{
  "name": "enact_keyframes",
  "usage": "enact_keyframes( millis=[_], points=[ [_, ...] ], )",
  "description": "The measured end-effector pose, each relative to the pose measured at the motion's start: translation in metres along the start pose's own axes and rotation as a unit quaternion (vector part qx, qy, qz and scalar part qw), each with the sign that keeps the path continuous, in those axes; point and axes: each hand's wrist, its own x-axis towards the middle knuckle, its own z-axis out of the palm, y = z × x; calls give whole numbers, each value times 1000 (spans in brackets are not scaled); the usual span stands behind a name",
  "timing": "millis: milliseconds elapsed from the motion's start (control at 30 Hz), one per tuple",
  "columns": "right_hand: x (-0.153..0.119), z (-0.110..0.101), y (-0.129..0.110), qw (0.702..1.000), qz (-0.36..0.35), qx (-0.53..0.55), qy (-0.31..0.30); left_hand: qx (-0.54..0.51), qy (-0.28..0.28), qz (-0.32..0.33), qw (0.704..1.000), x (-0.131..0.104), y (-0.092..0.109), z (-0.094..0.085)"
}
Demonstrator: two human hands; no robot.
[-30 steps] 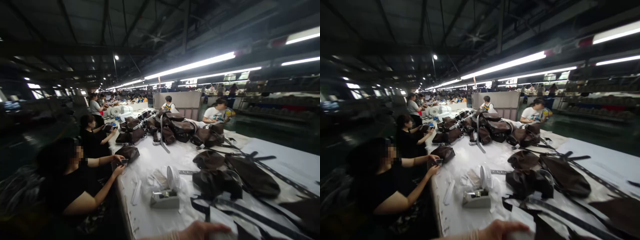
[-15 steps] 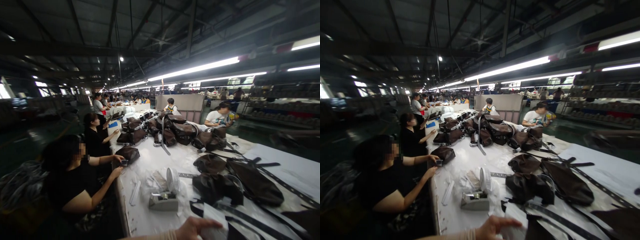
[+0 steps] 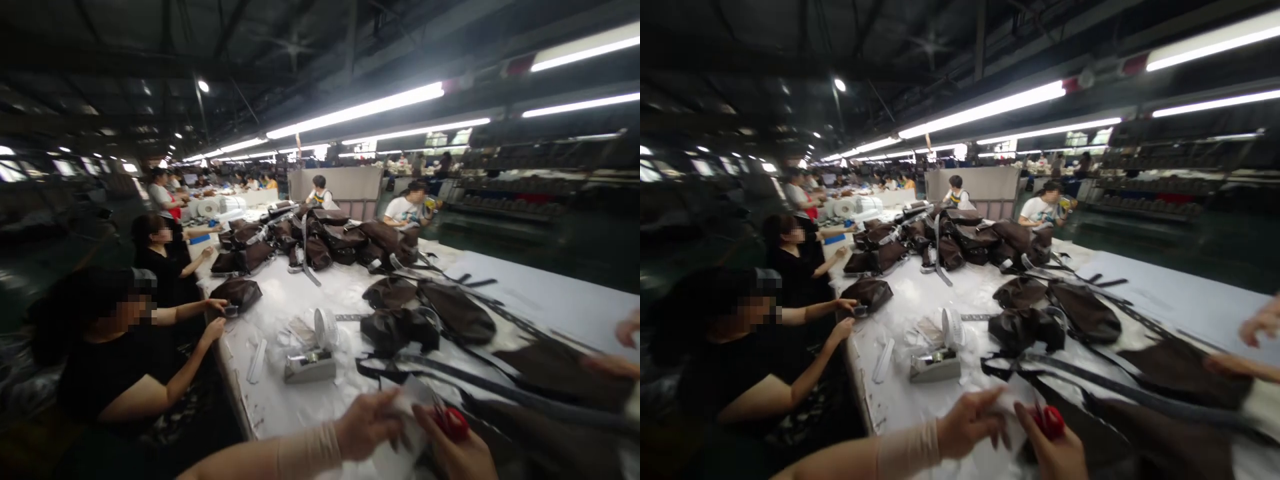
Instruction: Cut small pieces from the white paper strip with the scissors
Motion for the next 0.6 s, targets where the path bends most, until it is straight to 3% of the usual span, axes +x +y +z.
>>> enact_keyframes(
  millis=[133,300,400,600],
  points=[
    [-6,6,-4,994,38,91,-40,0,4,6,1000,-8,10,2],
    [-4,11,-6,990,51,127,-27,-4,-39,-8,999,-6,21,-6],
    [-8,5,-7,987,50,154,-18,6,-28,-36,999,-8,25,-9],
    [-27,-11,-7,992,77,85,-60,8,16,-56,998,-8,26,-11]
  ],
)
